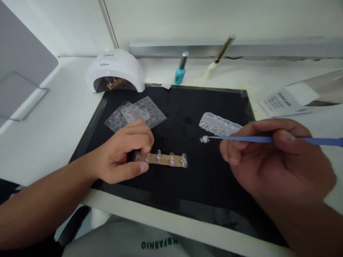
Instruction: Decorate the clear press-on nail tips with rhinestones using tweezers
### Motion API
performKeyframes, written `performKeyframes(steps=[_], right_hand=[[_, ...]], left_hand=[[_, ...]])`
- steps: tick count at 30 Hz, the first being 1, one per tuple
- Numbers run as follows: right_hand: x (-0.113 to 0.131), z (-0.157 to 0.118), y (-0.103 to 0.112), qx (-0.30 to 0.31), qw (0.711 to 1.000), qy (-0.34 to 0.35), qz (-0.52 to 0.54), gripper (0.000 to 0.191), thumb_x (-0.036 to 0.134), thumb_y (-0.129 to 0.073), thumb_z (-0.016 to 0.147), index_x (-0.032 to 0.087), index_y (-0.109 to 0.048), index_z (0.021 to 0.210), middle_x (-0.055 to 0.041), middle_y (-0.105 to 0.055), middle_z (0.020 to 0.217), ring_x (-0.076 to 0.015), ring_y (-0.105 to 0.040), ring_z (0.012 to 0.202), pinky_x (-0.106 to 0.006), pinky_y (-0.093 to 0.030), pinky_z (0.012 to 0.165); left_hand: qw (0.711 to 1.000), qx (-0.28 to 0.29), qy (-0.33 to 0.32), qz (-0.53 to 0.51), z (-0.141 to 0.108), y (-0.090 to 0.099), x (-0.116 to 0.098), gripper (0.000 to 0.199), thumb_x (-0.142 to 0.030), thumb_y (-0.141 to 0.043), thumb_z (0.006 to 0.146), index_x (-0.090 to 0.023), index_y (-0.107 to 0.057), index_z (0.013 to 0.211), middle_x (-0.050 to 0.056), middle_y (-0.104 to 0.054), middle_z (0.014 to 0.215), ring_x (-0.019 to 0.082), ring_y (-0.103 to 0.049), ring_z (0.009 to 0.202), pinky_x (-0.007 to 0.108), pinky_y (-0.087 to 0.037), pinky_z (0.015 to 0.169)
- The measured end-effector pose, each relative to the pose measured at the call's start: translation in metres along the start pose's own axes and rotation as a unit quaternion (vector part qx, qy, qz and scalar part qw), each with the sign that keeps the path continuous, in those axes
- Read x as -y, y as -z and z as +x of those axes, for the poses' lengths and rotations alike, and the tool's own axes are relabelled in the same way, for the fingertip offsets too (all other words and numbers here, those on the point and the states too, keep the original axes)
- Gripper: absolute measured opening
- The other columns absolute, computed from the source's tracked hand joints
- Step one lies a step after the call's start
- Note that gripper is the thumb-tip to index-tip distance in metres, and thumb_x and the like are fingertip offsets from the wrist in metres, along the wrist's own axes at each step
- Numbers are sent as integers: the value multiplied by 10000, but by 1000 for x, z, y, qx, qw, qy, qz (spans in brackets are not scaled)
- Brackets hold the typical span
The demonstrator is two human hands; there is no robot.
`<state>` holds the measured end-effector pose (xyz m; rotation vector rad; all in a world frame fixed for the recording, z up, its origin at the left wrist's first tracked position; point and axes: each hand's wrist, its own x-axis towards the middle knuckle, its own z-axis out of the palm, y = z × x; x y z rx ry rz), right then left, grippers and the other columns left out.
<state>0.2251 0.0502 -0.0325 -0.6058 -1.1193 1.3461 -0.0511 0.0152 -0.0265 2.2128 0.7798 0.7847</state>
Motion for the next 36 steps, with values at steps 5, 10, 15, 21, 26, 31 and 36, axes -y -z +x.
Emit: performKeyframes(steps=[5,10,15,21,26,31,36], right_hand=[[-2,0,0,20,1000,6,-1,128,209,-682,812,160,-800,801,-51,-747,643,-191,-616,407,-344,-445,363],[-11,-5,0,63,997,29,-24,182,200,-613,872,153,-786,839,-70,-728,670,-185,-626,471,-327,-450,373],[-16,-13,-5,71,995,15,-64,163,248,-612,893,200,-767,909,-54,-729,717,-164,-625,493,-302,-464,411],[-7,-21,-32,56,994,40,-86,131,289,-670,865,221,-775,824,-28,-714,663,-133,-619,498,-244,-465,407],[2,-24,-54,34,994,6,-100,127,269,-676,844,221,-782,791,-28,-713,628,-143,-617,487,-252,-478,417],[-2,-13,-74,47,992,14,-119,105,240,-706,815,205,-776,746,-20,-692,625,-137,-635,558,-258,-512,515],[-8,16,-82,129,982,-22,-139,147,308,-729,822,193,-770,740,-24,-681,626,-133,-626,545,-255,-493,493]], left_hand=[[998,-61,11,25,-2,4,1,135,-216,-551,834,-209,-416,820,27,-464,820,198,-426,784,367,-353,728],[993,-108,27,46,-1,7,6,134,-203,-493,815,-226,-361,819,19,-434,823,197,-420,791,366,-373,726],[980,-157,82,93,2,7,13,146,-166,-451,795,-236,-324,785,2,-419,777,182,-419,737,343,-377,685],[968,-182,93,147,-1,1,9,208,-91,-463,714,-235,-322,761,-15,-401,707,195,-412,706,340,-328,656],[956,-174,87,221,-14,13,-29,203,-86,-503,726,-223,-387,821,-6,-468,768,205,-449,772,344,-330,681],[979,-69,82,171,-15,44,-30,125,-129,-510,747,-211,-442,812,-19,-486,723,170,-476,706,296,-347,618],[991,-6,90,100,-18,43,8,138,-194,-554,764,-187,-525,899,24,-564,861,187,-527,800,328,-430,739]])
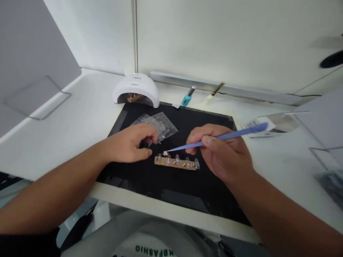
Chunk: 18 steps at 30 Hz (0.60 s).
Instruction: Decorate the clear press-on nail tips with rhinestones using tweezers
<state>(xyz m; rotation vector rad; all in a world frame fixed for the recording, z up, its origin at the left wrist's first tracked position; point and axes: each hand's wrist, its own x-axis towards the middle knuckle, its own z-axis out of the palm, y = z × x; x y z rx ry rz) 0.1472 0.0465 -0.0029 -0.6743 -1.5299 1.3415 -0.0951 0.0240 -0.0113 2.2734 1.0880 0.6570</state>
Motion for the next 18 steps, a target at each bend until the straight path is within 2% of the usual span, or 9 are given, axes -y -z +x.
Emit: performKeyframes(steps=[2,5,8,12,18], right_hand=[[-1,13,3,70,997,-31,-5,153,321,-741,815,193,-762,733,-18,-684,616,-130,-631,541,-251,-503,497],[-4,30,8,118,991,-65,0,160,321,-740,816,182,-761,740,-16,-686,609,-124,-633,542,-238,-502,506],[-11,42,11,156,983,-93,29,181,336,-742,817,171,-759,743,-21,-685,606,-125,-634,545,-235,-500,508],[-25,48,14,178,976,-110,65,194,353,-759,805,168,-762,748,-19,-676,598,-126,-632,532,-233,-492,489],[-40,49,15,192,964,-164,78,187,367,-747,805,193,-765,739,-25,-684,595,-129,-619,517,-231,-489,472]], left_hand=[[1000,24,-9,-3,-2,-8,5,193,-204,-589,745,-177,-552,932,27,-575,855,200,-538,818,340,-437,754],[997,71,-15,35,-3,-17,3,246,-233,-649,722,-161,-573,944,43,-601,873,225,-552,833,361,-441,744],[992,97,9,82,-1,-22,0,274,-267,-693,717,-158,-594,949,59,-621,907,255,-566,861,399,-450,756],[984,125,28,124,2,-26,0,260,-302,-713,738,-164,-625,940,66,-619,920,275,-559,881,440,-455,778],[980,152,26,129,4,-28,2,48,-209,-591,829,-186,-633,835,51,-596,869,251,-539,858,411,-422,734]])
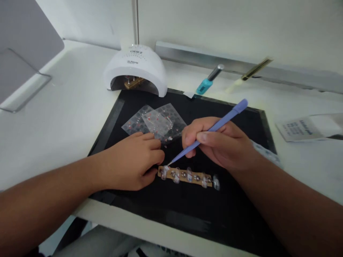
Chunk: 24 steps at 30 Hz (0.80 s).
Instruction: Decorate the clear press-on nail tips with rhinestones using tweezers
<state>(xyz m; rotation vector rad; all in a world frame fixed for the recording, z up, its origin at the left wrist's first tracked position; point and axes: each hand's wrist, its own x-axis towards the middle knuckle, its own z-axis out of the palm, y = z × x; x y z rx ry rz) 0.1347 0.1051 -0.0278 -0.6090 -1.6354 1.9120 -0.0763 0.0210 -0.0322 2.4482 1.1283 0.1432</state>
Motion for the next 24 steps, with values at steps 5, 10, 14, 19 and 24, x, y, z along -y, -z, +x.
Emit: performKeyframes(steps=[5,10,14,19,24], right_hand=[[-5,-2,1,19,1000,-18,14,215,396,-761,792,192,-762,723,-18,-672,576,-122,-609,499,-223,-481,454],[-8,-5,1,19,999,-29,24,188,359,-736,815,190,-769,740,-35,-681,592,-127,-608,506,-225,-479,451],[-9,-4,0,24,998,-42,35,157,326,-730,807,191,-766,736,-31,-690,594,-116,-599,487,-210,-465,435],[-13,-3,0,11,998,-42,39,119,264,-709,802,180,-754,731,-21,-683,583,-113,-600,486,-202,-466,434],[-17,0,-1,11,997,-45,57,112,219,-683,783,151,-730,707,-17,-670,564,-102,-600,471,-185,-449,419]], left_hand=[[999,-14,-5,-33,0,-2,0,115,-273,-635,816,-190,-661,892,44,-604,864,243,-522,842,405,-404,735],[999,-32,-13,-28,2,-3,1,121,-250,-598,849,-175,-676,902,52,-606,858,237,-512,831,396,-399,723],[999,-38,-20,-29,2,-2,4,135,-239,-595,855,-168,-684,929,57,-614,868,241,-520,852,400,-414,742],[999,-31,-9,-41,-1,0,5,208,-221,-602,834,-173,-661,1028,60,-614,923,247,-528,885,416,-430,780],[998,-23,-4,-61,-4,3,5,361,-151,-568,785,-158,-612,1143,76,-621,997,255,-532,920,438,-431,808]])
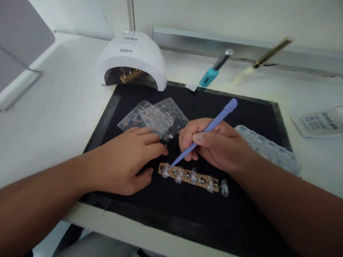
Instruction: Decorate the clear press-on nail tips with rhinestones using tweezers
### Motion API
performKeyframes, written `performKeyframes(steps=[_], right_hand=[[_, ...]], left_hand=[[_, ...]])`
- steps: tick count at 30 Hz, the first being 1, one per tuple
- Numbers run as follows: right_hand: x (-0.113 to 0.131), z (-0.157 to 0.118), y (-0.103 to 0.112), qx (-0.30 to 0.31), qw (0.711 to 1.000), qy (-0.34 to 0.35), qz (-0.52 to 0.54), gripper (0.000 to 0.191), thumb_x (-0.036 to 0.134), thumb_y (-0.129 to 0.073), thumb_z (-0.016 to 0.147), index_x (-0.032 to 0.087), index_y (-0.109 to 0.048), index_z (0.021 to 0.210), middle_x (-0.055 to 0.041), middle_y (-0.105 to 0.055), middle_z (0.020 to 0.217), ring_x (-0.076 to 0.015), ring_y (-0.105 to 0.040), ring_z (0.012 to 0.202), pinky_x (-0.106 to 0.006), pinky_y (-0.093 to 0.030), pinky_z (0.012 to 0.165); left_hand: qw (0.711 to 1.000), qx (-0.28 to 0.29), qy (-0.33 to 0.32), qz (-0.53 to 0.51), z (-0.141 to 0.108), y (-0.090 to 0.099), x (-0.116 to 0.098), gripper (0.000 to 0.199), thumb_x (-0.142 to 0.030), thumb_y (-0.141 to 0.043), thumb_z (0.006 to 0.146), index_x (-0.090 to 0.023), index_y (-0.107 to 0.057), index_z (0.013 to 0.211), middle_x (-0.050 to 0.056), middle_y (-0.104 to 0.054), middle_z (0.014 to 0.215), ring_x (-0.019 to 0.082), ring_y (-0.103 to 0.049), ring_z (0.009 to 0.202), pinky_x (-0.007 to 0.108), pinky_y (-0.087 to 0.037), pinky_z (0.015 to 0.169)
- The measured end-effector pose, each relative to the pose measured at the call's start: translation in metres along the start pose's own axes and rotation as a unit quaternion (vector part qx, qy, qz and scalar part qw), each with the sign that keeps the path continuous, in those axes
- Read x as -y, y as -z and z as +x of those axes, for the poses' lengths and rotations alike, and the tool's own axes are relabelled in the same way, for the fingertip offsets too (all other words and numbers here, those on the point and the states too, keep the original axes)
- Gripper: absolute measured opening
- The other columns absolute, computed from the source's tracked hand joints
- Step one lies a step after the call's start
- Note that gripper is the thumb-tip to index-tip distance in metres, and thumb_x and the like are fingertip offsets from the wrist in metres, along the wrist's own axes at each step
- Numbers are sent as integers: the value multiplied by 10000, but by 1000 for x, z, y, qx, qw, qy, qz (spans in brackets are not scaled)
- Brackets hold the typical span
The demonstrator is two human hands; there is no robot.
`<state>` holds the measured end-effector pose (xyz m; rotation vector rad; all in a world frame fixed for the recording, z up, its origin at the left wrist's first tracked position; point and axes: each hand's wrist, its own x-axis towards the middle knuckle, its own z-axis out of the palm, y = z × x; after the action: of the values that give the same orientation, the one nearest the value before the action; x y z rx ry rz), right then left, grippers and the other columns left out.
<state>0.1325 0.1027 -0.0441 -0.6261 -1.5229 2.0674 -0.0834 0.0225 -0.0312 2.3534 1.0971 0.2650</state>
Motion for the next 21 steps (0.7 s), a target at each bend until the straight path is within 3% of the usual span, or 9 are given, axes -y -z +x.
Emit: performKeyframes(steps=[21], right_hand=[[0,3,-3,-4,1000,-13,1,116,192,-643,751,146,-721,678,-16,-647,548,-99,-588,451,-181,-417,387]], left_hand=[[1000,7,0,-3,-1,3,-2,311,-124,-540,753,-179,-600,1052,59,-617,963,246,-521,892,431,-418,782]])
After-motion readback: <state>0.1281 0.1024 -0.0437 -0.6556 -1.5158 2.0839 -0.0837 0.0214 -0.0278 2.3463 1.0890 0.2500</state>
